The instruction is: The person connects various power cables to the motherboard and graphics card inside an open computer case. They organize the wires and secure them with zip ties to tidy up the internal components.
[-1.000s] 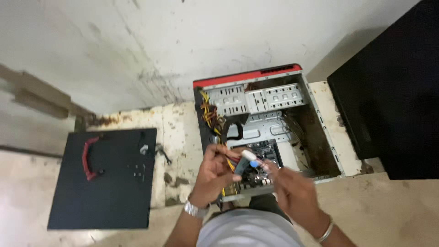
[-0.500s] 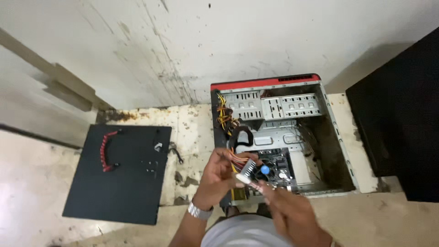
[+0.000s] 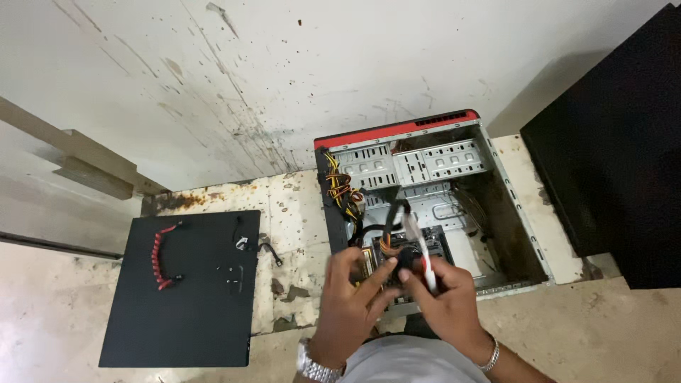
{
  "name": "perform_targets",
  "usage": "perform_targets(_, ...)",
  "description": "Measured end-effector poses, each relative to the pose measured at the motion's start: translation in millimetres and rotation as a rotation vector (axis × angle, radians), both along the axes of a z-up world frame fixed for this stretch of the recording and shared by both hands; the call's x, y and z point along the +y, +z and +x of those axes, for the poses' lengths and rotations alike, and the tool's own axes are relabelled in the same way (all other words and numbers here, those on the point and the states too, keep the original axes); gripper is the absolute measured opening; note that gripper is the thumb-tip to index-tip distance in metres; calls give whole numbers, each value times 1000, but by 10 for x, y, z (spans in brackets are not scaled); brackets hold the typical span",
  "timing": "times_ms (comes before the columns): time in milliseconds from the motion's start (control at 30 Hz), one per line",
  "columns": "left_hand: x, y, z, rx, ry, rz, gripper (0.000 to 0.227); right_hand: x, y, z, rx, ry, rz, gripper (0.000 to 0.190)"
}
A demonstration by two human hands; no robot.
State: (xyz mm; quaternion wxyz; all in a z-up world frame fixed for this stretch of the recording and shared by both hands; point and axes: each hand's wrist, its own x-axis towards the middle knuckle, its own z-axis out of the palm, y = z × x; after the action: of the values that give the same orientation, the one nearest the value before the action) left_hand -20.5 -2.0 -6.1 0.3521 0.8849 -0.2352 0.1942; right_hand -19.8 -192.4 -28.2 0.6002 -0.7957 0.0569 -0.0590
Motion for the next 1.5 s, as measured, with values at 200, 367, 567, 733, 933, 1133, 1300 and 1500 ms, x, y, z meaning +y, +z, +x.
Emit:
perform_targets(200,66,235,33,-33,-300,-84,40,105,436,-33,-352,190,-259,24)
perform_targets(367,255,315,56,340,-115,-441,55,-69,177,-95,-394,353,-128,41)
perform_targets(567,536,225,41,485,-283,-873,49,-79,-173,77,-531,532,-324,28)
perform_targets(733,607,125,54,456,-287,-958,51,4,-55,25,-592,580,-242,34)
perform_targets(933,513,100,45,407,-255,-1023,58,149,-256,-125,-405,412,-120,19)
perform_targets(1133,415,142,-1,396,-121,-821,58,204,-17,-131,-303,305,-158,18)
perform_targets(1300,373,152,49,447,-157,-823,59,149,-52,-36,-207,272,-215,17)
perform_targets(1500,197,98,208,329,-240,-1021,56,154,-182,-164,-117,285,-63,22)
